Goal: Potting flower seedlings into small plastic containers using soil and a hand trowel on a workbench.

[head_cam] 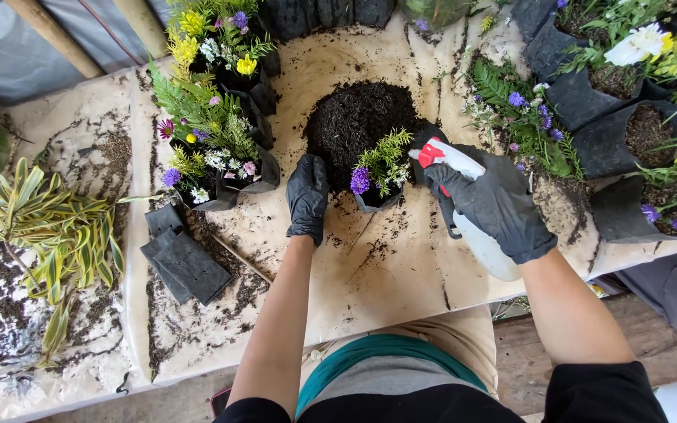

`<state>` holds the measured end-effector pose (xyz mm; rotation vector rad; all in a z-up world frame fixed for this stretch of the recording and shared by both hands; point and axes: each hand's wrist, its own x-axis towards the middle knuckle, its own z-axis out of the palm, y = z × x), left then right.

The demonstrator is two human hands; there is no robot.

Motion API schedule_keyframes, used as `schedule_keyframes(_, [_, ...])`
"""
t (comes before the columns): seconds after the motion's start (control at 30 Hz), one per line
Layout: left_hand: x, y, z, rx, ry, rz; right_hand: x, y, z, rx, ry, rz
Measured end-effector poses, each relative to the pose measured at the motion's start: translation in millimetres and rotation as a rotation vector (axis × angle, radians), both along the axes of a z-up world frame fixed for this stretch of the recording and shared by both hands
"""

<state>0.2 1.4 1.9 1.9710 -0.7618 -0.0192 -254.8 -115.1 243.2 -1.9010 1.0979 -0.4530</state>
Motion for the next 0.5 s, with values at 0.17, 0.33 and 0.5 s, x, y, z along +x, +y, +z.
schedule_keyframes(0.17, [1, -1, -5, -0.003, -0.007, 0.016, -4, 2, -2, 0.003, -0.028, -0.031])
schedule_keyframes(0.33, [0, -3, 8, -0.012, 0.005, 0.018, -3, 3, 1, -0.009, -0.075, -0.066])
schedule_keyframes(0.5, [-7, 3, 18, -0.001, 0.011, 0.007, -8, 10, -3, -0.004, -0.101, -0.107])
